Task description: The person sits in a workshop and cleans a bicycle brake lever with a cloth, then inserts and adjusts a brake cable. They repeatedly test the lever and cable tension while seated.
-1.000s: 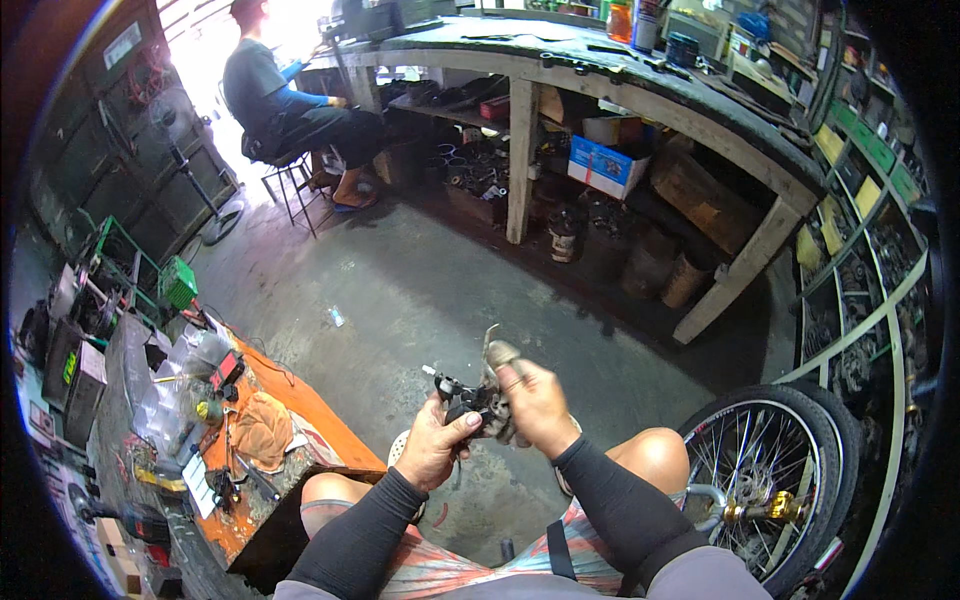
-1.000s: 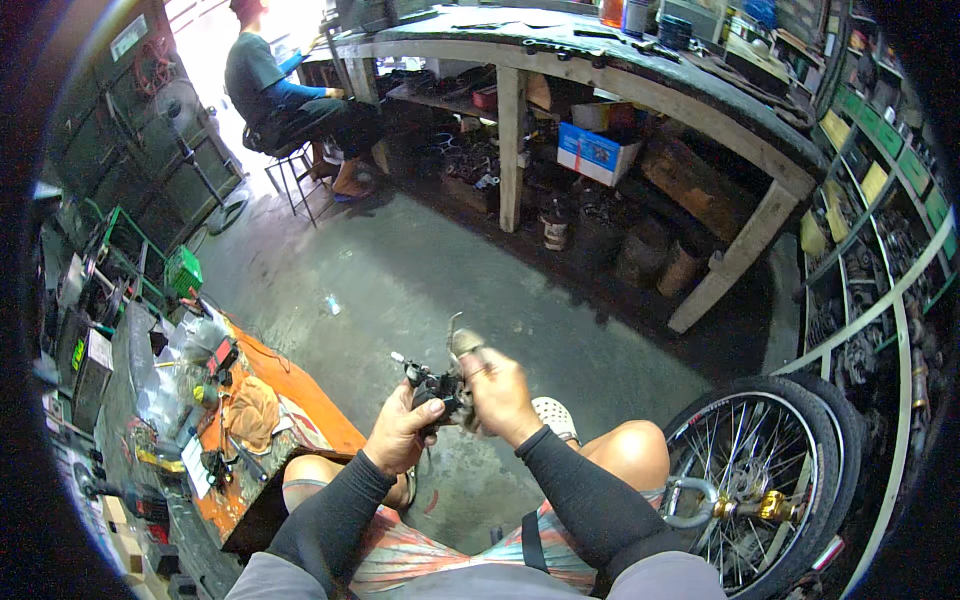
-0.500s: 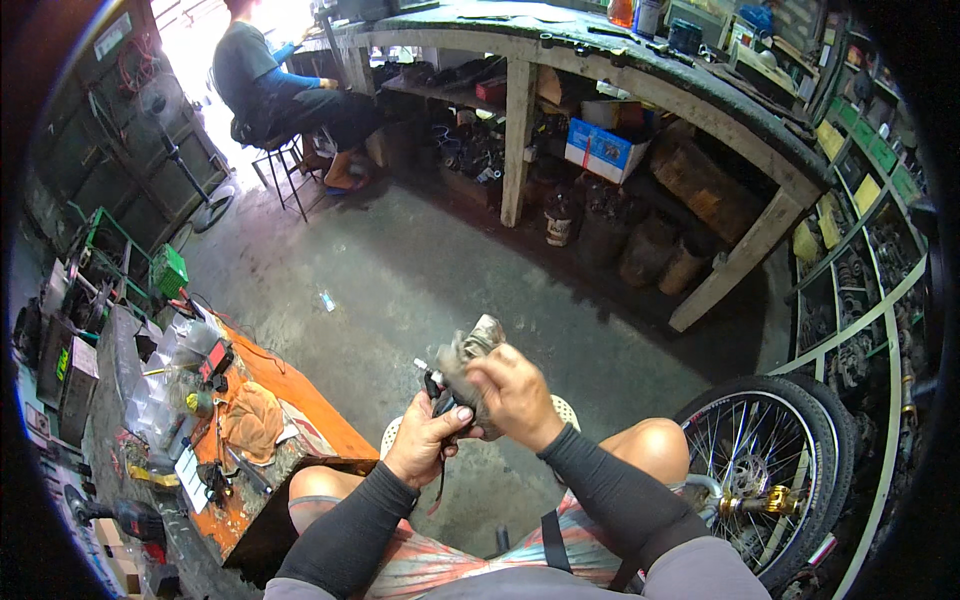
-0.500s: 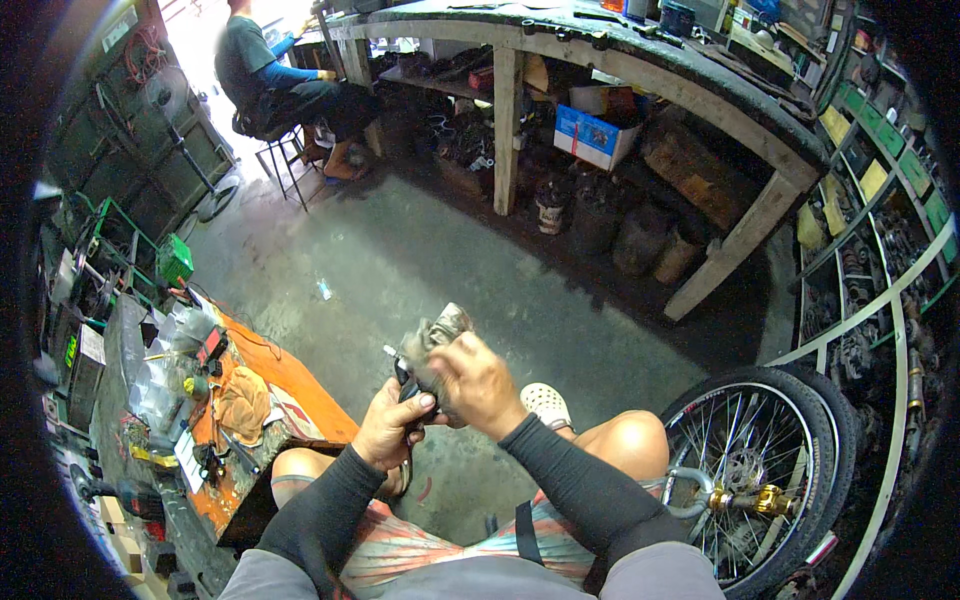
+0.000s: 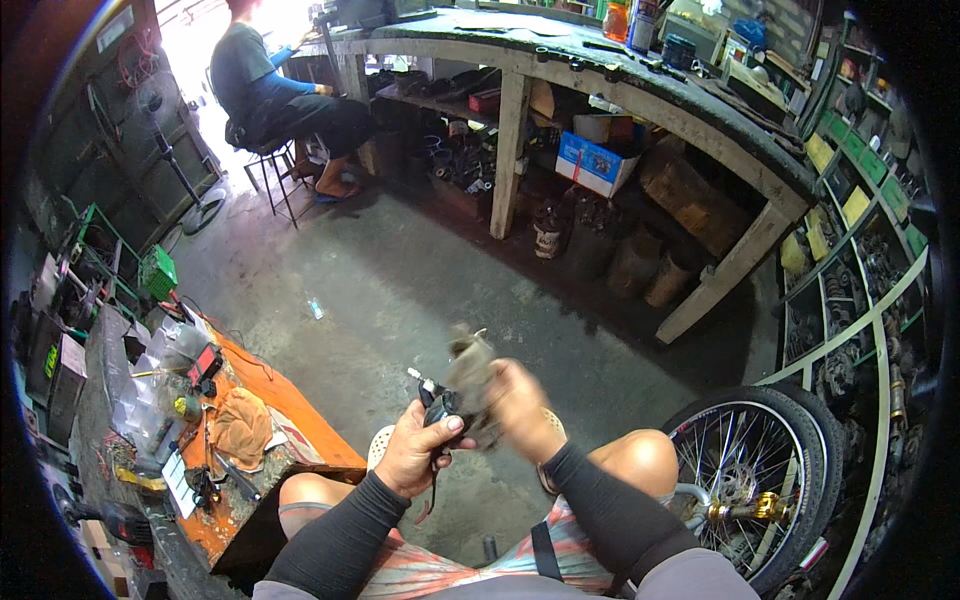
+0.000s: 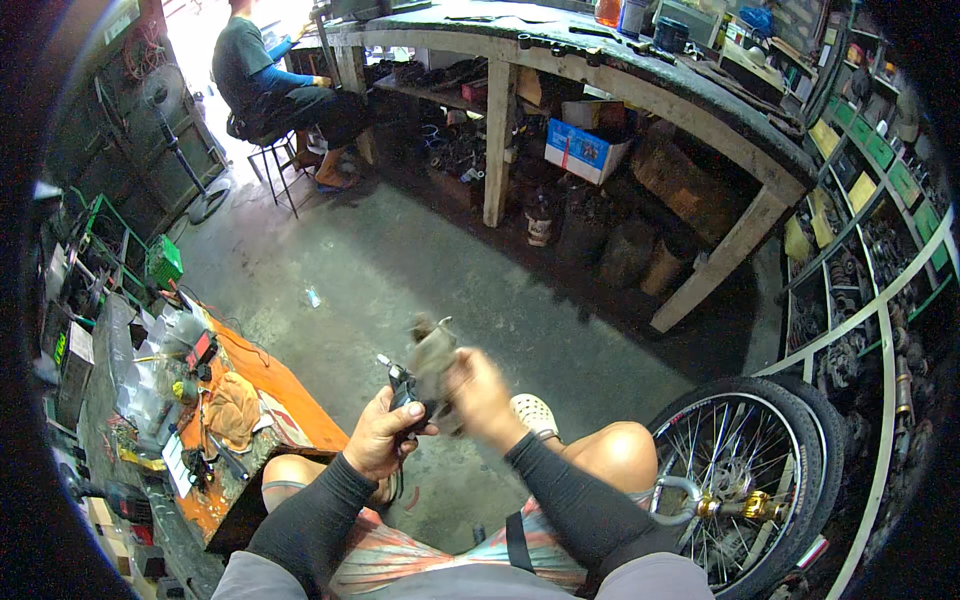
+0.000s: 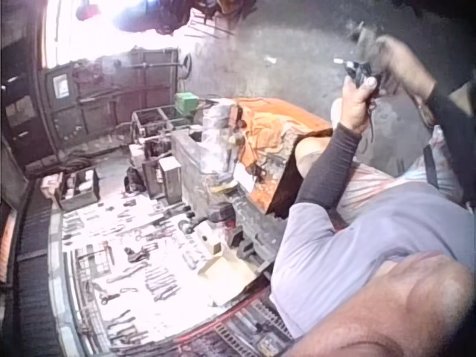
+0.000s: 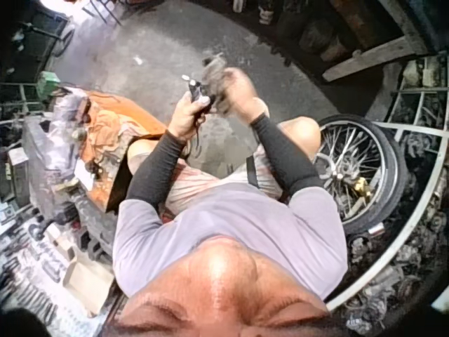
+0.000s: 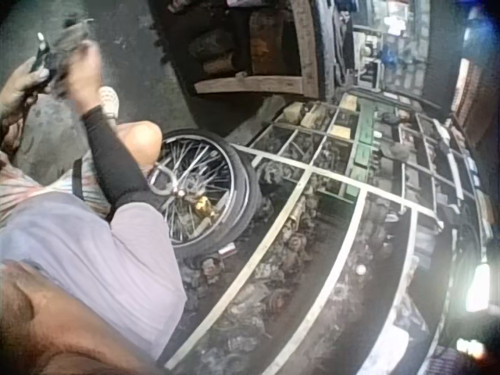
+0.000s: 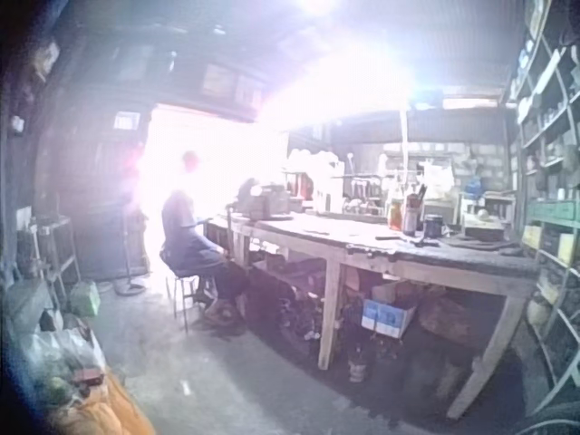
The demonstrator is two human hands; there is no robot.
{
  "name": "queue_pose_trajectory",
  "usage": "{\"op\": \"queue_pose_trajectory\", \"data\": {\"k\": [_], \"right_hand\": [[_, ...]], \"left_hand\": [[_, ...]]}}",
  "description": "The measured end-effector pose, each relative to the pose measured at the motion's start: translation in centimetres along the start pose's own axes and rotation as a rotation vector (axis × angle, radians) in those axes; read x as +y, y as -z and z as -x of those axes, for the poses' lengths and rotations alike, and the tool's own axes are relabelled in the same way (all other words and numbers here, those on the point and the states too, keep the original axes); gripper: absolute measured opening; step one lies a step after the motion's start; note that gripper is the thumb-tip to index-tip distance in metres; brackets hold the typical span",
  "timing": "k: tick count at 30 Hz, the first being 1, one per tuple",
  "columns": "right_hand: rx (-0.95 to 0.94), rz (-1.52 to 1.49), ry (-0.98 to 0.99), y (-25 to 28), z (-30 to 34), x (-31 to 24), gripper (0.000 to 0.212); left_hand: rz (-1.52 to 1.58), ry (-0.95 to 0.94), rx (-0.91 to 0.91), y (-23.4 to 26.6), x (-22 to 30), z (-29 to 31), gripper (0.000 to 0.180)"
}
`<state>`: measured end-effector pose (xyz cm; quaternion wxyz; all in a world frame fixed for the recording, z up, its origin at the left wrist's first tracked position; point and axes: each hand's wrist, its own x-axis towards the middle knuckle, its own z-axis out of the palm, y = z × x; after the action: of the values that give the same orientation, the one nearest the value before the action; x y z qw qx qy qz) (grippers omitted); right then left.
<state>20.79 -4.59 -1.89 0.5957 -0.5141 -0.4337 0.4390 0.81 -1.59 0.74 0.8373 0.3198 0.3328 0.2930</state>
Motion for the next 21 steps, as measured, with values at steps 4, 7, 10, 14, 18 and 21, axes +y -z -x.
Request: {"op": "queue_pose_trajectory", "data": {"k": [4,7,10,14,18,21], "right_hand": [[-0.063,-0.206,-0.177,-2.0,1.1,0.5,0.032],[-0.001,-0.164,-0.127,-0.8,-1.0,0.9,0.031],[0.3,0.007,0.059,2.6,-5.0,1.7,0.026],[0.47,-0.42,-0.043,7.3,-7.2,-0.9,0.029],[-0.032,-0.322,-0.197,4.6,-2.3,-2.1,0.033],[-0.107,-0.183,-0.124,-0.8,0.1,-1.0,0.033]], "left_hand": [[-0.131,-0.026,0.058,0.4,-0.5,0.2,0.052],[-0.194,-0.026,0.057,-0.4,-0.2,0.3,0.057],[-0.184,-0.004,0.025,-1.0,-0.8,0.7,0.058],[-0.013,0.065,-0.054,-0.2,0.1,1.2,0.048],[0.114,0.084,-0.072,0.8,0.6,0.5,0.044],[-0.068,0.073,0.015,-0.3,-0.8,0.9,0.04]]}}
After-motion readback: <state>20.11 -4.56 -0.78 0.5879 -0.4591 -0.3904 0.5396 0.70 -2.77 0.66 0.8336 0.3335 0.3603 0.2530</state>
